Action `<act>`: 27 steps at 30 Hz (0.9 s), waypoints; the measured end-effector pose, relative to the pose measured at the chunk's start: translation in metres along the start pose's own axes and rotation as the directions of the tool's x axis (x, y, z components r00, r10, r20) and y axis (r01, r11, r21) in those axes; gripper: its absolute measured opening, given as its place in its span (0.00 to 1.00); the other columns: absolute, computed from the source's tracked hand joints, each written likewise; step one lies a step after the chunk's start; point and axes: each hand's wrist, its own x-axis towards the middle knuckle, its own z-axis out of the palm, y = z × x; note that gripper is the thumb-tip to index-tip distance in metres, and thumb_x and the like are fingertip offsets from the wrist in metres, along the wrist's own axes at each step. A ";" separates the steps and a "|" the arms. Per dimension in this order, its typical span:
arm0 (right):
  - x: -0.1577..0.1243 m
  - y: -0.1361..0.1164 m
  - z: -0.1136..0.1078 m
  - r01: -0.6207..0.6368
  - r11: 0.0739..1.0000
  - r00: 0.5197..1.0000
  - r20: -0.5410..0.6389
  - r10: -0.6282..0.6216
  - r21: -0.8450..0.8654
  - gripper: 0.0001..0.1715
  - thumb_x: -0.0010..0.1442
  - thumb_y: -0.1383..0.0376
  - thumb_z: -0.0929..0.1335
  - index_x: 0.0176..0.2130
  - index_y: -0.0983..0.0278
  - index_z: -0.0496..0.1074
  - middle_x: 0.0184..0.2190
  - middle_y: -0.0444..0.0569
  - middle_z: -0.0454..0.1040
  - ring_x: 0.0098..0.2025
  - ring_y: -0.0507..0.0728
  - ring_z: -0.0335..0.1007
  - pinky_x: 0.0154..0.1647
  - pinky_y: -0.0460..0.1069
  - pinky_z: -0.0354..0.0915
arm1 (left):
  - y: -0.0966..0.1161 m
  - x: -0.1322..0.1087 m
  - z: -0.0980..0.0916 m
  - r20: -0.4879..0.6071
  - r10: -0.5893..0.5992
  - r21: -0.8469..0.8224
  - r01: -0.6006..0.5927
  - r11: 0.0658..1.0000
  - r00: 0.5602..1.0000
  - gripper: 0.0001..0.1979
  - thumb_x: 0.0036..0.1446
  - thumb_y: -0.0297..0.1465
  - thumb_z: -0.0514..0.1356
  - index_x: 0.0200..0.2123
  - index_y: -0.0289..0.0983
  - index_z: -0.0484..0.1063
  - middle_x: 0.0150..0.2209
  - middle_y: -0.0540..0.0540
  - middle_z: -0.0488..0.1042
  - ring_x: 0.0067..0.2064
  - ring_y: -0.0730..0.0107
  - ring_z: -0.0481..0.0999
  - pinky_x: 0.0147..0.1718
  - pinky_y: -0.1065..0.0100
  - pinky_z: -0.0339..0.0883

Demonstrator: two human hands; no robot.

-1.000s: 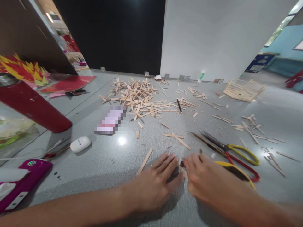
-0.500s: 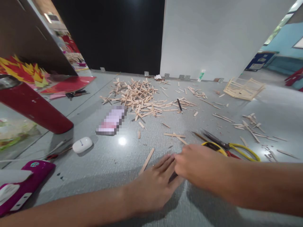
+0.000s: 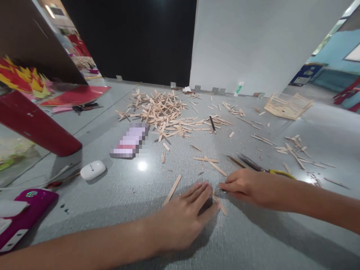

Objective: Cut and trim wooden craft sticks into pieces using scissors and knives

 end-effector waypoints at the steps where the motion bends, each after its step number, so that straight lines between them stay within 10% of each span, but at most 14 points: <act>1: -0.002 0.003 0.004 0.028 0.999 1.000 0.002 -0.028 0.035 0.17 0.79 0.67 0.66 0.53 0.63 0.85 0.40 0.54 0.87 0.42 0.61 0.85 0.45 0.51 0.74 | 0.000 0.000 0.000 -0.003 0.000 0.000 0.000 1.000 1.000 0.29 0.72 0.28 0.61 0.73 0.26 0.64 0.73 0.17 0.66 0.76 0.33 0.66 0.75 0.45 0.61; 8: -0.013 0.014 0.023 0.076 0.983 0.992 -0.111 -0.058 0.166 0.20 0.81 0.65 0.63 0.57 0.66 0.84 0.44 0.56 0.81 0.41 0.59 0.79 0.44 0.51 0.73 | -0.001 0.001 0.000 -0.026 0.023 0.044 -0.021 0.999 0.999 0.28 0.74 0.29 0.61 0.72 0.25 0.64 0.71 0.15 0.68 0.75 0.32 0.68 0.73 0.45 0.65; 17: -0.011 0.006 0.049 0.106 0.993 0.934 -0.338 -0.120 -0.058 0.20 0.84 0.66 0.61 0.53 0.66 0.81 0.43 0.55 0.78 0.42 0.59 0.76 0.43 0.51 0.75 | -0.002 0.000 0.004 -0.029 0.033 0.045 -0.031 0.999 0.999 0.30 0.73 0.30 0.62 0.73 0.24 0.63 0.72 0.12 0.65 0.75 0.29 0.68 0.72 0.42 0.66; 27: -0.021 -0.009 0.055 -0.100 0.985 0.910 -0.413 0.034 -0.139 0.13 0.82 0.66 0.62 0.50 0.61 0.76 0.44 0.53 0.80 0.45 0.63 0.81 0.48 0.57 0.78 | -0.002 0.002 -0.004 -0.105 -0.003 0.052 0.009 0.999 0.994 0.23 0.74 0.26 0.61 0.69 0.29 0.69 0.64 0.25 0.77 0.70 0.42 0.75 0.71 0.45 0.66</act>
